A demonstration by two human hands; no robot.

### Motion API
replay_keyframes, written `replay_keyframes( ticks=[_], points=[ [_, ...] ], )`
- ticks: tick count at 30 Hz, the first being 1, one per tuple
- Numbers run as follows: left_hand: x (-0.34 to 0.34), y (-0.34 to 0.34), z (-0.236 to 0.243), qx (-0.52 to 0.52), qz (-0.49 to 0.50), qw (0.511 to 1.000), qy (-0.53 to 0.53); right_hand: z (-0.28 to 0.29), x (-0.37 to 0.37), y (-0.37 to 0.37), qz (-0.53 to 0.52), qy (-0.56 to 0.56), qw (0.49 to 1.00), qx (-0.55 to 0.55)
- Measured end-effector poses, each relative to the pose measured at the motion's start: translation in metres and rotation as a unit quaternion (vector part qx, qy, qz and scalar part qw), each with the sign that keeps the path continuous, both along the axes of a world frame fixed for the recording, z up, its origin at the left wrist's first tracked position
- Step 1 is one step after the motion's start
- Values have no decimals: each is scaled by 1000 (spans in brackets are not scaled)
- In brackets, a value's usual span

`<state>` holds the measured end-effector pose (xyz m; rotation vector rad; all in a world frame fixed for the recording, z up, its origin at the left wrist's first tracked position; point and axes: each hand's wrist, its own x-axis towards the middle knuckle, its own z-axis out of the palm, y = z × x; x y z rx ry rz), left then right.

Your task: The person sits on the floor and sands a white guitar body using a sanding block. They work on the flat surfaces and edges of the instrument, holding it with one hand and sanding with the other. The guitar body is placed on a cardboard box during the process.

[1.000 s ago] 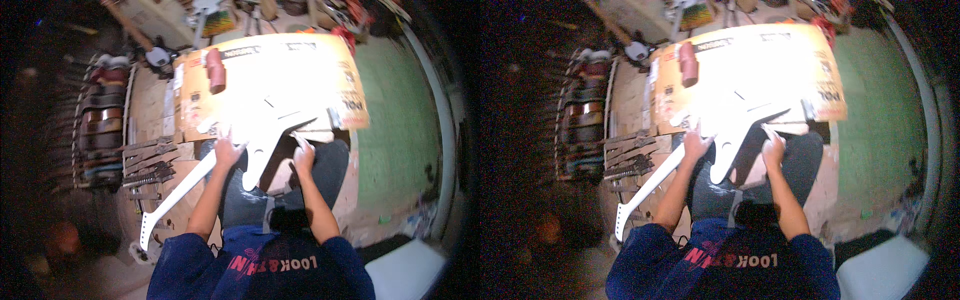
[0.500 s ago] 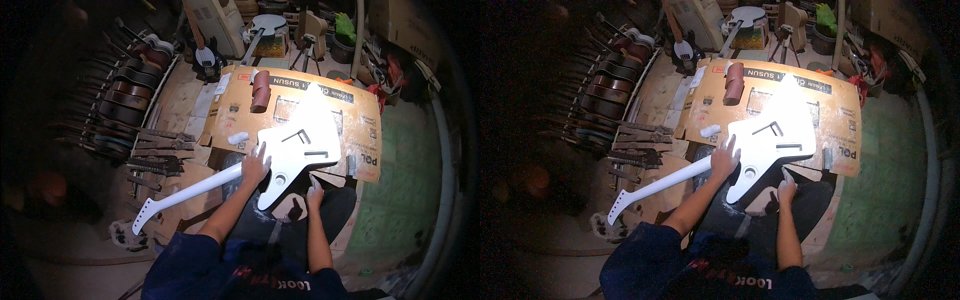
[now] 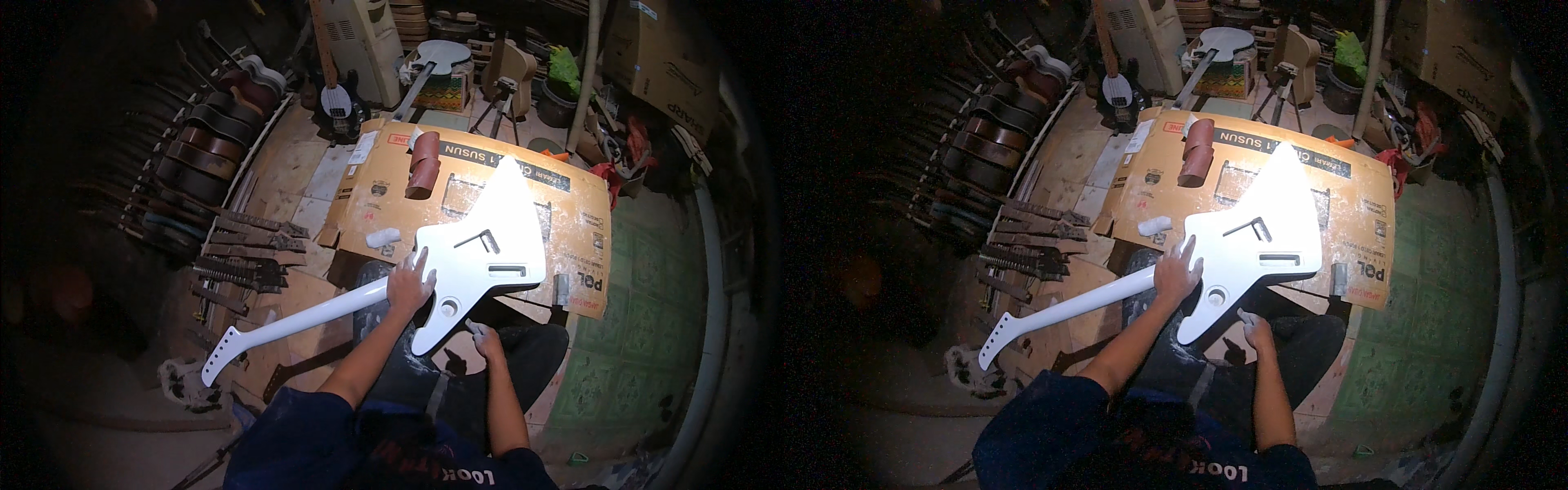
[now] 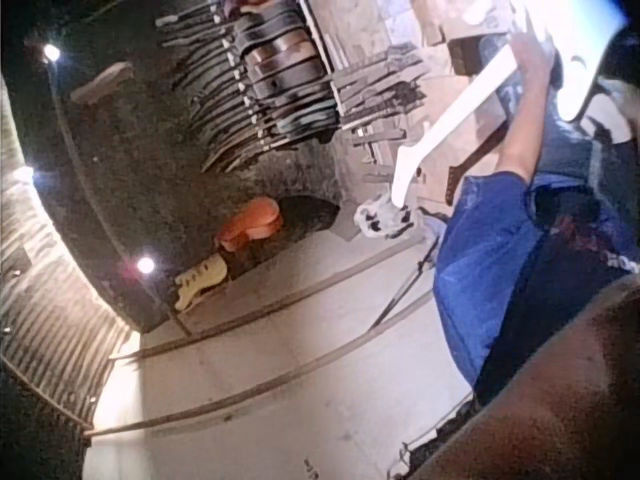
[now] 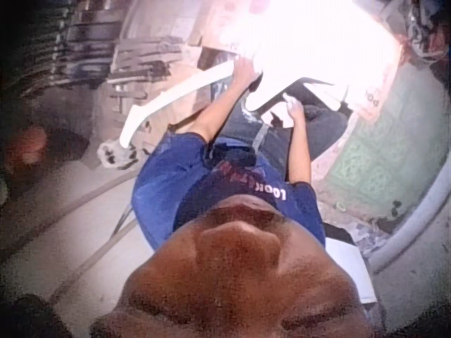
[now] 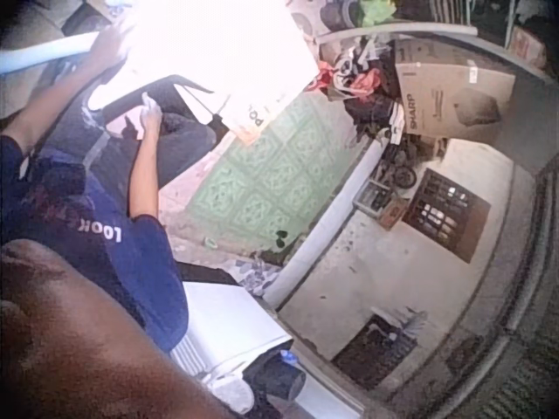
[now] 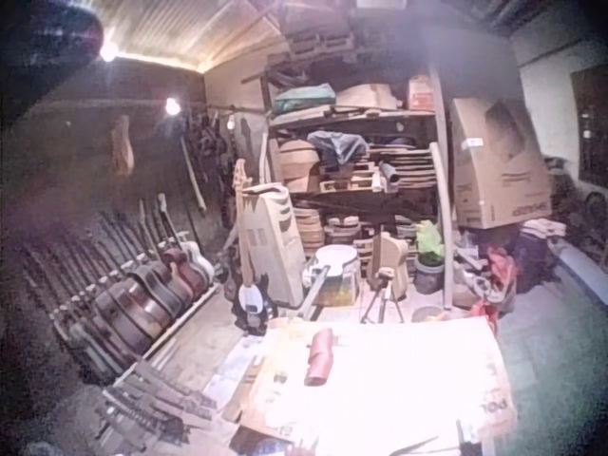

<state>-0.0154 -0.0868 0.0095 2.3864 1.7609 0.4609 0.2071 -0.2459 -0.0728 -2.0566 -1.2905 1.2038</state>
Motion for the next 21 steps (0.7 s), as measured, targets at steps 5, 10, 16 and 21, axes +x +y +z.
replay_keyframes(
  ticks=[5,10,16,21],
  points=[
    [1,0,1,-2,-2,1000,5,-10,4,-2,11,-7,1000,20],
    [0,0,1,-16,5,1000,-2,-7,3,-1,15,7,1000,-5],
    [-1,0,-2,19,-4,1000,9,-14,3,-3,1,15,1000,26],
    [-1,0,-3,8,0,1000,6,-14,1,-2,-5,14,1000,18]
  ],
)
